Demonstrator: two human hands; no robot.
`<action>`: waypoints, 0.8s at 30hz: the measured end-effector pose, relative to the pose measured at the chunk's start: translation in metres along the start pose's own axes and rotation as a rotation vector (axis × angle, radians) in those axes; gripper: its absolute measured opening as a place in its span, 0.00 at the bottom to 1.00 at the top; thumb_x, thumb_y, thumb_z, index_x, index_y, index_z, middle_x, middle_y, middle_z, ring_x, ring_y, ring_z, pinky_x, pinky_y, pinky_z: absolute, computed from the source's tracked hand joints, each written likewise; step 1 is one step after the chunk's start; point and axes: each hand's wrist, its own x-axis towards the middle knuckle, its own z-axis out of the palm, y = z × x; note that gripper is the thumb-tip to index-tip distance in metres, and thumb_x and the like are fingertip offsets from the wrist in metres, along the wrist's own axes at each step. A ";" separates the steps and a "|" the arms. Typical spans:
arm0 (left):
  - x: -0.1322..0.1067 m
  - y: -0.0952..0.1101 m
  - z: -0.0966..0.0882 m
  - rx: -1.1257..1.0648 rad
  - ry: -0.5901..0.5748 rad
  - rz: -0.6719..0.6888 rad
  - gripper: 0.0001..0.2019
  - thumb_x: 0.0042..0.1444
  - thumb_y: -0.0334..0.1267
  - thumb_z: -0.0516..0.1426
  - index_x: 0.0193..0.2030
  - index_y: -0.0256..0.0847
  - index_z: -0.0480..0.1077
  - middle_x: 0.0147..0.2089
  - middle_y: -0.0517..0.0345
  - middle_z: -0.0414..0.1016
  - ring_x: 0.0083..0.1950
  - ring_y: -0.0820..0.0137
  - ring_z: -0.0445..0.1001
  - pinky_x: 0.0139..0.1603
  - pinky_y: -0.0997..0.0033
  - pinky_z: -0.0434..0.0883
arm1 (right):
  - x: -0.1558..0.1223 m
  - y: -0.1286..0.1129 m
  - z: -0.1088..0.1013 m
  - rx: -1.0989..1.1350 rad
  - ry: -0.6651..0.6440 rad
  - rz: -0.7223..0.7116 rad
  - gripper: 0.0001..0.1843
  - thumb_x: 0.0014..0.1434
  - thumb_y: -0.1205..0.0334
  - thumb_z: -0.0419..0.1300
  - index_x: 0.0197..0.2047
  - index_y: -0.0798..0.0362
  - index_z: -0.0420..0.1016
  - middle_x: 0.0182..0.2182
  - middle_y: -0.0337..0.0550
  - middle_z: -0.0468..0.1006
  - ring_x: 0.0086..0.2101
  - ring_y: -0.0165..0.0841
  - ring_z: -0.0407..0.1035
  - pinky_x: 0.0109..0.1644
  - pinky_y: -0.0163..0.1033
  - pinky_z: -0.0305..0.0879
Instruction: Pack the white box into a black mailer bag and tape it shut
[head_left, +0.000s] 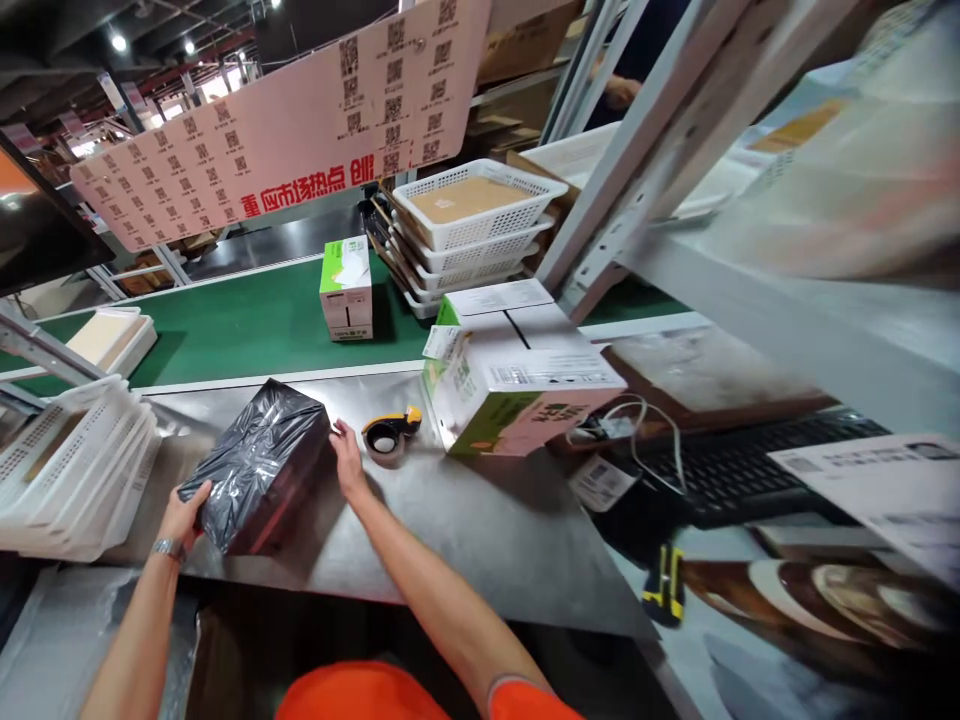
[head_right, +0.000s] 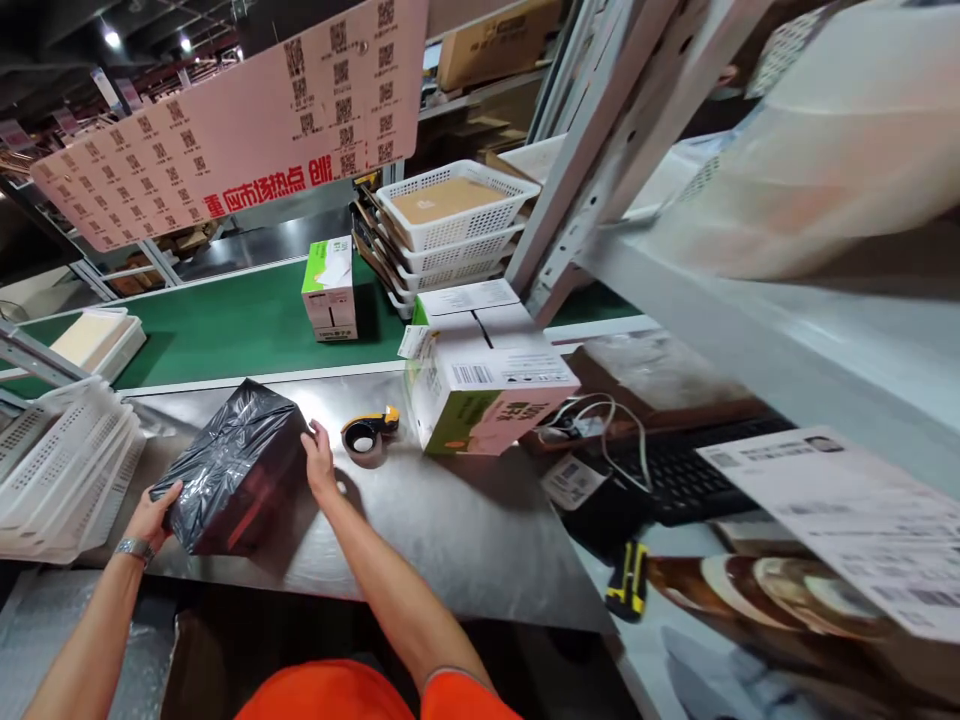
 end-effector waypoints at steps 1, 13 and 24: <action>-0.001 -0.004 -0.001 0.017 0.027 0.013 0.28 0.52 0.51 0.76 0.52 0.41 0.75 0.34 0.58 0.83 0.33 0.63 0.84 0.36 0.61 0.82 | 0.018 -0.013 -0.003 -0.016 0.002 -0.051 0.32 0.62 0.40 0.60 0.64 0.46 0.73 0.65 0.49 0.79 0.68 0.41 0.68 0.73 0.49 0.64; -0.065 -0.059 0.011 0.302 0.056 0.359 0.45 0.38 0.67 0.74 0.58 0.39 0.74 0.49 0.41 0.87 0.53 0.41 0.87 0.62 0.37 0.80 | -0.030 -0.011 -0.110 -0.238 0.036 -0.184 0.32 0.60 0.30 0.63 0.55 0.46 0.77 0.53 0.48 0.84 0.56 0.49 0.76 0.68 0.56 0.70; -0.001 -0.129 -0.018 0.921 -0.247 0.680 0.58 0.41 0.30 0.70 0.81 0.28 0.55 0.86 0.18 0.48 0.87 0.31 0.48 0.83 0.33 0.59 | -0.170 0.078 -0.162 -0.480 -0.010 -0.034 0.23 0.46 0.52 0.73 0.48 0.37 0.87 0.57 0.53 0.87 0.61 0.62 0.79 0.74 0.71 0.68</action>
